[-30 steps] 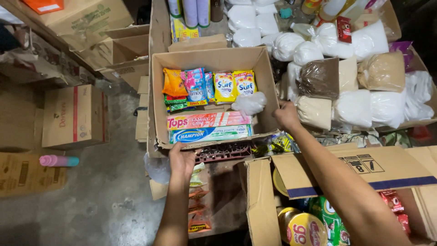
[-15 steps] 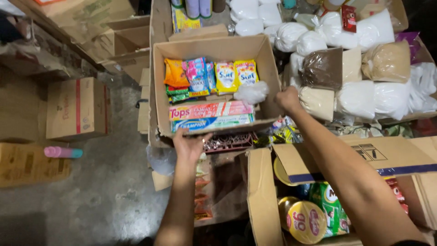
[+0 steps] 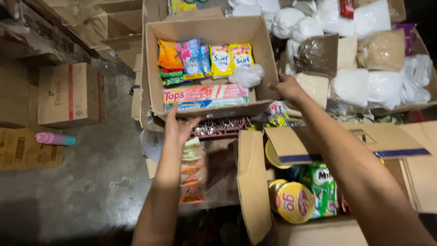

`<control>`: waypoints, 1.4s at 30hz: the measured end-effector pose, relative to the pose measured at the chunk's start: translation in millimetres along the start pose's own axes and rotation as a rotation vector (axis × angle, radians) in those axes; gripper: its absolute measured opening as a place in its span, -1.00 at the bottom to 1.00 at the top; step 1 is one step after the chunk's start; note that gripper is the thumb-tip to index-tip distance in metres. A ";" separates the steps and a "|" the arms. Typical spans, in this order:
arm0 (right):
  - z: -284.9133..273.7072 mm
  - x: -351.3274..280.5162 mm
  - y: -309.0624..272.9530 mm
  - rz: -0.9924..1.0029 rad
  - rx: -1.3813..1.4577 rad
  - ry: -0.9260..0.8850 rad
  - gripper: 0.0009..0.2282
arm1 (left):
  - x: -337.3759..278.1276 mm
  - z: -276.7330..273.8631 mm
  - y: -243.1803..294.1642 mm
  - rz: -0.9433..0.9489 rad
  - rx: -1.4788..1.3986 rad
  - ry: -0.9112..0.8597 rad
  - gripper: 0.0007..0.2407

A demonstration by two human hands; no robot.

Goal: Organizing and packing various grocery items such as snacks, canned goods, and condiments into cardboard boxes.

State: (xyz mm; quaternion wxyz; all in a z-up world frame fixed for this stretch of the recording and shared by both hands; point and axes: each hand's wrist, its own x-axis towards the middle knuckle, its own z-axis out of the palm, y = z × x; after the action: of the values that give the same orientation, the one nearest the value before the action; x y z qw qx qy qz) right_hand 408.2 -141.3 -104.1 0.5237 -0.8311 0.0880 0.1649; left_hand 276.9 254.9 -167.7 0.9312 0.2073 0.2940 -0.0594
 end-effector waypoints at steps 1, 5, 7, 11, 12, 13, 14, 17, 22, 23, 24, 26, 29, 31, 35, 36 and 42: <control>-4.5 -16.6 -6.4 0.008 0.000 0.002 -0.64 | 1.3 1.3 3.9 -0.007 0.001 0.004 -0.30; -27.2 -70.2 -33.0 -0.037 -0.220 -0.058 -0.58 | 10.2 12.2 16.3 0.063 0.136 -0.018 -0.26; -39.5 -97.7 -41.8 -0.068 -0.271 -0.075 -0.57 | 11.6 11.0 21.0 0.088 0.165 -0.028 -0.26; -69.0 -161.7 -66.1 -0.230 -0.340 0.012 -0.59 | 19.7 3.3 17.8 0.035 0.149 -0.024 -0.32; -72.6 -178.1 -73.5 -0.298 -0.307 0.049 -0.61 | 21.2 0.1 17.5 0.043 0.129 -0.068 -0.33; -74.1 -190.6 -72.1 -0.291 -0.300 0.057 -0.61 | 18.9 3.0 16.6 0.036 0.139 -0.071 -0.33; -76.0 -205.0 -70.1 -0.318 -0.232 0.079 -0.64 | 15.7 4.5 13.3 0.034 0.091 -0.073 -0.34; -74.5 -254.5 -61.8 -0.348 -0.121 0.104 -0.69 | -3.0 24.3 4.9 -0.017 -0.026 -0.034 -0.32; -64.7 -322.2 -44.2 -0.316 0.087 0.148 -0.75 | 0.6 66.7 -52.9 -0.298 -0.117 0.006 -0.27; -62.9 -333.6 -36.7 -0.286 0.167 0.175 -0.76 | 9.3 66.7 -68.6 -0.336 -0.142 -0.110 -0.25; -61.9 -343.2 -29.4 -0.261 0.248 0.206 -0.77 | 20.3 69.5 -84.7 -0.374 -0.166 -0.231 -0.23; -61.6 -356.8 -4.0 -0.246 0.259 0.246 -0.77 | 27.5 78.8 -97.3 -0.344 -0.214 -0.224 -0.27; -52.9 -380.4 24.0 -0.167 0.266 0.307 -0.76 | 26.0 86.4 -101.7 -0.246 -0.236 -0.218 -0.34; -45.2 -388.4 33.2 -0.120 0.260 0.340 -0.76 | 30.9 92.4 -98.8 -0.180 -0.208 -0.243 -0.36; -34.9 -391.5 39.6 -0.087 0.246 0.345 -0.76 | 48.0 94.1 -102.3 -0.205 -0.231 -0.211 -0.36; -32.2 -392.0 40.8 -0.103 0.248 0.332 -0.76 | 51.3 92.9 -104.6 -0.204 -0.239 -0.199 -0.36; -23.9 -399.6 39.4 -0.114 0.269 0.312 -0.74 | 39.6 89.5 -101.5 -0.230 -0.118 -0.211 -0.36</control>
State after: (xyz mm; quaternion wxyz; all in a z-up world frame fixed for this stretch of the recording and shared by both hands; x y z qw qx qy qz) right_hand 28.3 -190.7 18.6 0.6186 -0.7727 0.1420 -0.0088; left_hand 332.6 125.6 -159.6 0.9545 0.1098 0.2194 -0.1694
